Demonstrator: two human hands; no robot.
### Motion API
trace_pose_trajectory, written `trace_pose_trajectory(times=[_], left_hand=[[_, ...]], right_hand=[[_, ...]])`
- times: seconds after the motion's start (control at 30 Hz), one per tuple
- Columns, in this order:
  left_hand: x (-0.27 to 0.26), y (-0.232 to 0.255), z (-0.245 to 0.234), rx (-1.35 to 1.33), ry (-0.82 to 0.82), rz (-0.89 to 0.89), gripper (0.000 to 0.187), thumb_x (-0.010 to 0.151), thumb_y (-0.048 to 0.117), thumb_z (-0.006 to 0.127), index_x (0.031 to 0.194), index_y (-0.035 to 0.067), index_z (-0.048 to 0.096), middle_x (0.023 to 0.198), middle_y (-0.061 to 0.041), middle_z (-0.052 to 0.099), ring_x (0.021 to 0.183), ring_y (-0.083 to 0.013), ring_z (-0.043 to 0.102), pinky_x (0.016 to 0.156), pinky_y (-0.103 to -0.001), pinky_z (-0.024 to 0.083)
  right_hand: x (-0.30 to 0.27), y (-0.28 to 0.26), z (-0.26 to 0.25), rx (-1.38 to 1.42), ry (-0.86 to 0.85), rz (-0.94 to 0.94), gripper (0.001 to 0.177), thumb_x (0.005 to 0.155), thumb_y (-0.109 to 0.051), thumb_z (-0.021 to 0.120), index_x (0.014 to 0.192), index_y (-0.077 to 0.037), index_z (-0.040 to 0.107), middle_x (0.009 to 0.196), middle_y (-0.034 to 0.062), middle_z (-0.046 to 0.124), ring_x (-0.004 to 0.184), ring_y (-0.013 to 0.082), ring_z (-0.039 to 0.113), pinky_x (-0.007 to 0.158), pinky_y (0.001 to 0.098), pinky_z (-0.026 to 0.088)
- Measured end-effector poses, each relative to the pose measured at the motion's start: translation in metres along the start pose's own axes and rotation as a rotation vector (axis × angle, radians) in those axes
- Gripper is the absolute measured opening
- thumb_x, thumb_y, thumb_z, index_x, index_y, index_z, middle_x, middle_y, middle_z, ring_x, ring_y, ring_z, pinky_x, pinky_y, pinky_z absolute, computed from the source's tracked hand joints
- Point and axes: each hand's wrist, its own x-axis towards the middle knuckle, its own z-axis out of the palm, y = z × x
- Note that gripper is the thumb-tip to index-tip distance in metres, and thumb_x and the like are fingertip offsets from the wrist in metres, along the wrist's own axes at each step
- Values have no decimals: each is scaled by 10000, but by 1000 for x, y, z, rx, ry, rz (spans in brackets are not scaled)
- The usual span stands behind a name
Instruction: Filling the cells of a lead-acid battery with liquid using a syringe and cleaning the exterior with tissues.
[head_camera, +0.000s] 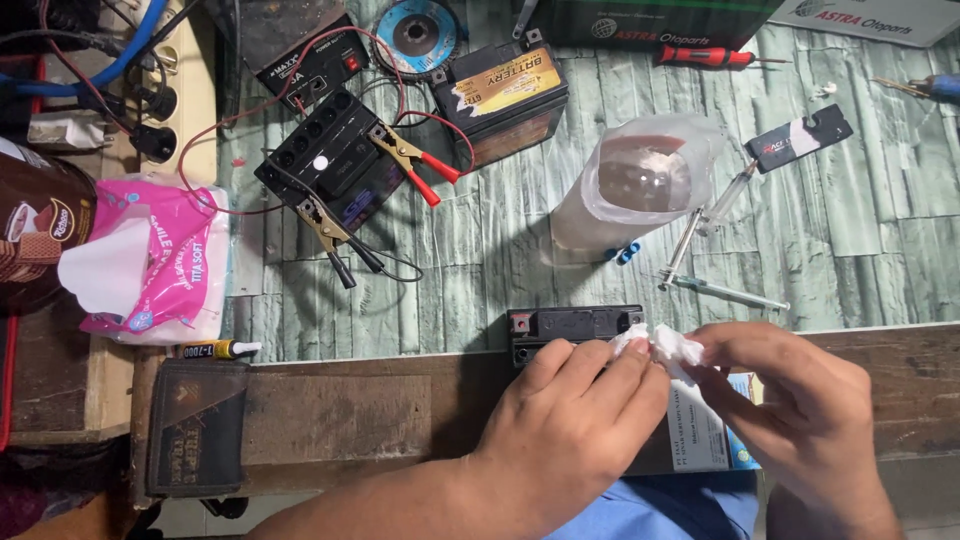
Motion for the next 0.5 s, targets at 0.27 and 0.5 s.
trace_pose_trajectory(times=[0.27,0.5], left_hand=[[-16,-34,-35,-158,-10,-140,203,902,9,686,1098,45,720,973,-59,689,883,-251,630,802,-392,402],[-46,-50,-21,-354,74,-264,249,887,-80,600,1089,39,684,962,-129,578,844,-298,587,785,-398,530]], right_hand=[[27,-34,0,-215,-116,-5,177,855,8,676,1017,-37,731,1084,115,745,984,192,758,877,267,598],[22,-26,-6,-447,-505,-95,464,903,-50,621,1350,-171,638,1184,100,612,983,202,683,724,310,564]])
